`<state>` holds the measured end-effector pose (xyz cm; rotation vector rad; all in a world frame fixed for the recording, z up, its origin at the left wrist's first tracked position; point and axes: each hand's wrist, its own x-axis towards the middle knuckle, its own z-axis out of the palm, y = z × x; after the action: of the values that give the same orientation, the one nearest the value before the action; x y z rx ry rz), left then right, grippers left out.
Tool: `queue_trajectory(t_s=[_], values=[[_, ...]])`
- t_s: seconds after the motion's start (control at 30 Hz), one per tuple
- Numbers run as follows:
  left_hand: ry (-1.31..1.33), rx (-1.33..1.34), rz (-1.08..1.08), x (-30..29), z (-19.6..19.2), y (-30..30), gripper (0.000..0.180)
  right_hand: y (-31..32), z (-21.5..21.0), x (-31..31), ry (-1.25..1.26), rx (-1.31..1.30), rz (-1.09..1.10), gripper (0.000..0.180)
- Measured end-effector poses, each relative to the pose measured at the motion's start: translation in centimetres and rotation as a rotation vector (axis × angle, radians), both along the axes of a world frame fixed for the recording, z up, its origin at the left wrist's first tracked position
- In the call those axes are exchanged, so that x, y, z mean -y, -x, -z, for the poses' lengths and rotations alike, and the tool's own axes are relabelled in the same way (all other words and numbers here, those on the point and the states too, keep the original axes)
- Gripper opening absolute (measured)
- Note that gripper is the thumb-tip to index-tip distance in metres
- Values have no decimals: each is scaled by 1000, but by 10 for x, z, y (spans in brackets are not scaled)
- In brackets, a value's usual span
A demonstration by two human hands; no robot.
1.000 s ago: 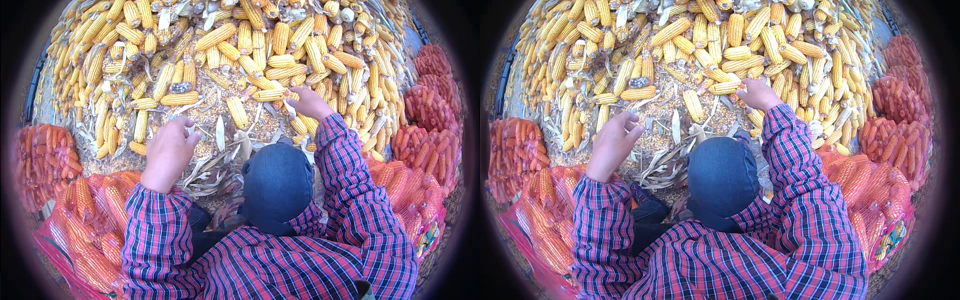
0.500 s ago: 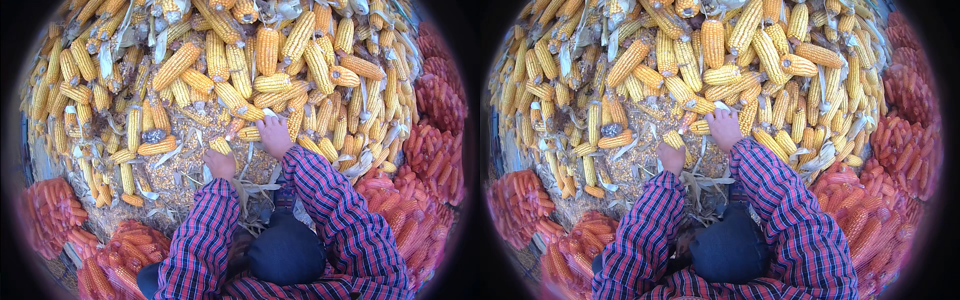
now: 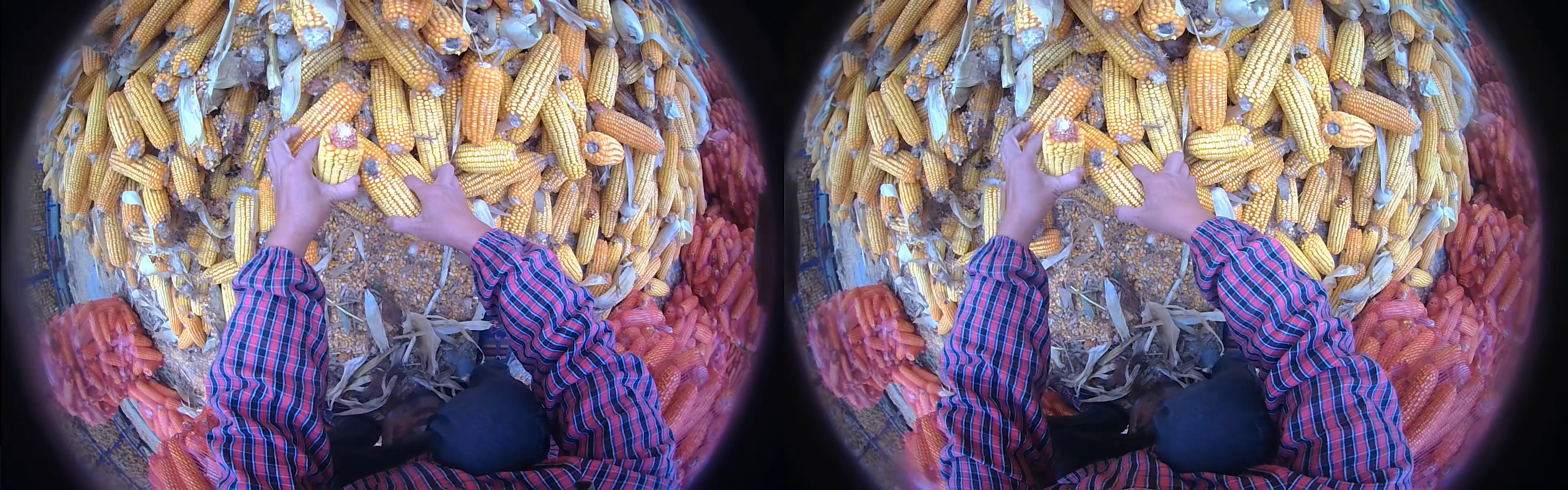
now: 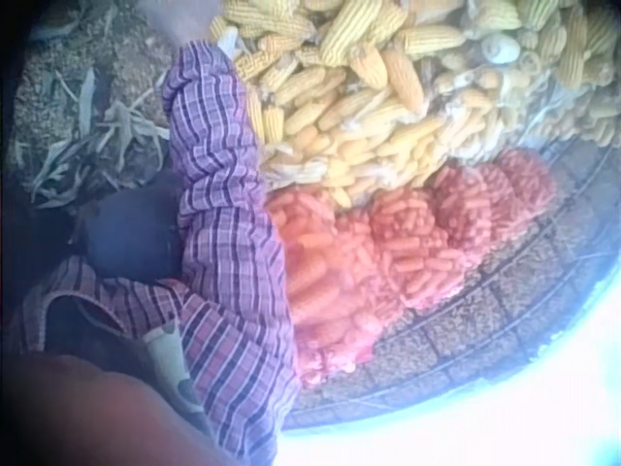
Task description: The person repeatedly picks dried corn cobs from a large pile on the floor and places them into a red mesh bag. They continue filling the bag by hand, occasionally adjusting the bag's position, until it is full.
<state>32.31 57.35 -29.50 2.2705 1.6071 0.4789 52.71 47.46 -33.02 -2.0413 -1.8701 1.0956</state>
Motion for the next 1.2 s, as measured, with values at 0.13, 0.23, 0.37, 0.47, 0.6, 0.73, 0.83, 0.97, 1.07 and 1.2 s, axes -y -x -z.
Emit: queue_trajectory(t_s=[0.13, 0.23, 0.37, 0.47, 0.6, 0.73, 0.83, 0.97, 1.07, 1.2], values=[[115, -121, 270, -46, 3, 2, 79, 20, 3, -8, 88, 112, -74, 77], [111, -144, 227, -39, 12, 7, 77, 16, 5, -1, 73, 15, -123, 78], [376, 338, 35, -22, 23, 31, 63, -8, -13, 33, 93, -505, 27, 88], [803, 998, -243, 1, 38, 45, 58, -16, -37, 46, -12, -1070, 224, 94], [889, 1281, -254, 24, 55, 49, 63, -15, -25, -23, -23, -693, 77, 94], [878, 1422, -324, 33, 58, 37, 81, 0, 8, -74, 163, -1057, 202, 74], [853, 1560, -364, 37, 54, 30, 62, 20, 20, -66, 278, -1336, 430, 60], [884, 1568, -549, 67, 35, 34, 83, 42, 11, -13, 380, -1467, 537, 67], [882, 1499, -522, 105, 5, 42, 80, 44, -4, 28, 374, -1415, 520, 71], [767, 1496, -496, 139, -61, 50, 69, 41, -42, 53, 325, -1369, 402, 73]])
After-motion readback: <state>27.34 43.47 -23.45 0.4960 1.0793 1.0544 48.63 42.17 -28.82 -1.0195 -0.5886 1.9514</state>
